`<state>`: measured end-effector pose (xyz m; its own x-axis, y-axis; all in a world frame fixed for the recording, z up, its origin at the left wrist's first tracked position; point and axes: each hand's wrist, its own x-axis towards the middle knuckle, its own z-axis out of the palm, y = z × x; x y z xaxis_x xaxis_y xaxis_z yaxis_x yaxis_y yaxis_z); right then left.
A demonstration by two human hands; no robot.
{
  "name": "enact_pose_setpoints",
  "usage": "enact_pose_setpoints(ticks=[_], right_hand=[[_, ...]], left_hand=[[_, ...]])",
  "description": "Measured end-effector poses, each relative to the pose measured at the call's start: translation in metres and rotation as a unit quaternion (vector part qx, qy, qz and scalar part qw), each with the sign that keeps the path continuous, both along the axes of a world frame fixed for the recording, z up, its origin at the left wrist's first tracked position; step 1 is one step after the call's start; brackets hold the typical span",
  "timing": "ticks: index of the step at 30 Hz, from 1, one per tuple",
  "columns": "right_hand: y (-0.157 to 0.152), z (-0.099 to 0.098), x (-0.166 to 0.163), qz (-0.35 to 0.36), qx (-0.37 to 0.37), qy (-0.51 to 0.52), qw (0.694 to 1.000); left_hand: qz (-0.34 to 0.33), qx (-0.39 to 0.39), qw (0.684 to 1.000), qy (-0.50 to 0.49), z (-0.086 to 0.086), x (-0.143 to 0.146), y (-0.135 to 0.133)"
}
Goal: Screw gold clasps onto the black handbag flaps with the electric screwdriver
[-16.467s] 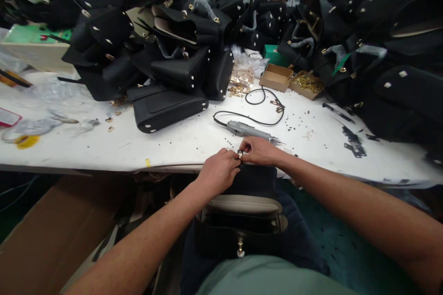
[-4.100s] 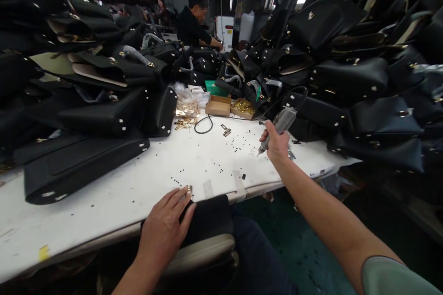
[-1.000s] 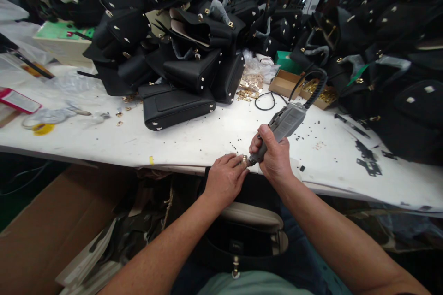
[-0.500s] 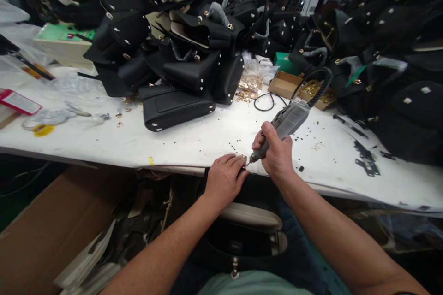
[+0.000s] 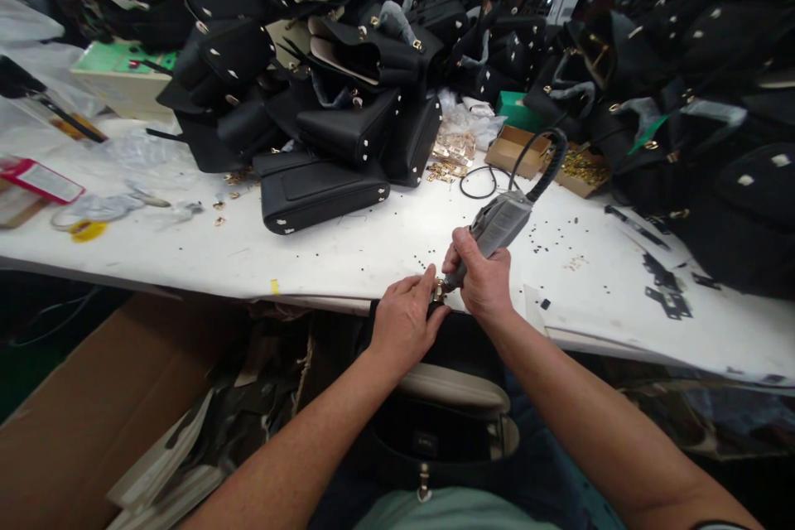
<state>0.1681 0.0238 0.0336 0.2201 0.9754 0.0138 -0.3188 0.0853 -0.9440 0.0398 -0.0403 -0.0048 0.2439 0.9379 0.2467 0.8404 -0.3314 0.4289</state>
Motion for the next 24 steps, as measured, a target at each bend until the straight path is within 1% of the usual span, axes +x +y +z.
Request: enact_pose_setpoints(ticks=[2,4,10,17,20,24], right_hand=[[-0.0016,-0.0009,0.0,0.005,0.0,-0.01,1.0],[-0.0035,-0.0005,0.0006,0.024,-0.001,-0.025,0.999],[-0.0065,0.0044,-0.0003,0.083,0.006,-0.113,0.99],[-0.0047,0.0055,-0.001,0.172,0.059,-0.199,0.963],[-0.0032,0.0056,-0.0006,0.191,0.064,-0.198,0.959],[-0.002,0.007,-0.0022,0.186,0.037,-0.175,0.966]], left_hand=[[-0.003,0.005,1.0,-0.004,-0.0003,0.0,0.0],[-0.006,0.009,1.0,-0.009,-0.001,-0.0001,0.0002],[-0.006,0.006,1.0,-0.026,-0.0004,0.0005,0.001],[-0.003,0.017,0.999,-0.039,-0.0044,0.0001,0.0003],[0.0,0.02,0.999,-0.042,-0.0048,0.0008,0.0007],[0.003,0.014,0.999,-0.043,-0.0019,0.0009,0.002]])
